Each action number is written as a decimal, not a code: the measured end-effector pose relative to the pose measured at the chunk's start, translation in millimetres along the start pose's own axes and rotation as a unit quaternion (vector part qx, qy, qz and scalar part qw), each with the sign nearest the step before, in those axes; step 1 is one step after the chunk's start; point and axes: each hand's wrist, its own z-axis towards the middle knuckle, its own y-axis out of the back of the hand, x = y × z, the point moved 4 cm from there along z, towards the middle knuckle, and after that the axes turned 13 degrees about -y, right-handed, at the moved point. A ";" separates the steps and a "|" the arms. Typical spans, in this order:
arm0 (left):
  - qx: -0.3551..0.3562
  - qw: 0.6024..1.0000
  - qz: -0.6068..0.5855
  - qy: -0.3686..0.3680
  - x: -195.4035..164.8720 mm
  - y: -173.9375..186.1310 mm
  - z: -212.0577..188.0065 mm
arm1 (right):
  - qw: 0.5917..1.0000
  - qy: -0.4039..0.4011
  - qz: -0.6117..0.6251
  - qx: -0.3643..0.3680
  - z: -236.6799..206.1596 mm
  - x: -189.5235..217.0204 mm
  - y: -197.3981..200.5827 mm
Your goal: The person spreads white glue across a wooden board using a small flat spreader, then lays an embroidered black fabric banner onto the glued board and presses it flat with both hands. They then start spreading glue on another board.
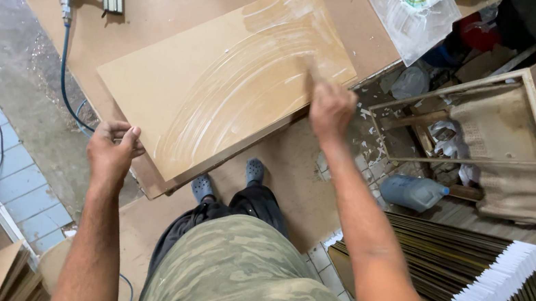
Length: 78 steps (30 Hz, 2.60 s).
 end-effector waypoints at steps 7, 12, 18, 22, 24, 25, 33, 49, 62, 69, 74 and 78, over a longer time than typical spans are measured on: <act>-0.016 1.000 0.010 0.004 24.3 -4.6 4.1 | 0.935 0.157 0.272 0.165 -124.2 95.0 34.5; -0.054 0.998 -0.016 0.021 24.4 -6.7 -5.7 | 0.869 -0.246 0.419 0.094 -91.0 -15.7 42.8; -0.095 0.930 -0.347 0.075 -42.2 -37.1 -11.9 | 0.726 -0.455 0.516 -0.004 -61.1 -144.1 28.1; -0.051 0.964 -0.235 -0.110 -103.9 -93.1 -10.2 | 0.732 -0.449 0.511 -0.044 -13.7 -203.1 15.7; -0.097 0.966 -0.130 -0.204 -138.0 -115.3 -17.5 | 0.729 -0.457 0.507 -0.052 9.5 -242.0 9.5; -0.124 0.965 -0.091 -0.215 -151.5 -128.2 -21.7 | 0.726 -0.457 0.511 -0.052 24.4 -263.9 4.9; -0.234 0.919 -0.256 -0.187 -138.8 -255.8 -11.9 | 0.902 -0.335 0.262 -0.070 175.4 -420.1 -28.2; -0.137 0.907 -0.307 0.254 22.3 -435.8 -69.7 | 0.991 0.002 0.120 0.055 277.6 -449.7 -100.1; 0.052 0.973 0.020 0.223 -31.8 -407.4 -56.4 | 0.582 -0.420 0.567 0.404 170.7 -469.4 -88.2; -0.005 0.855 0.453 -0.252 -86.6 -306.5 11.5 | 0.570 -0.381 0.620 0.382 110.8 -322.2 -35.6; 0.111 0.767 0.577 -0.257 -55.6 -268.3 39.1 | 0.797 -0.137 0.500 0.310 102.2 -213.9 1.5; 0.096 0.773 0.559 -0.283 -31.0 -243.6 38.0 | 0.934 0.092 0.293 0.184 80.0 -139.8 12.5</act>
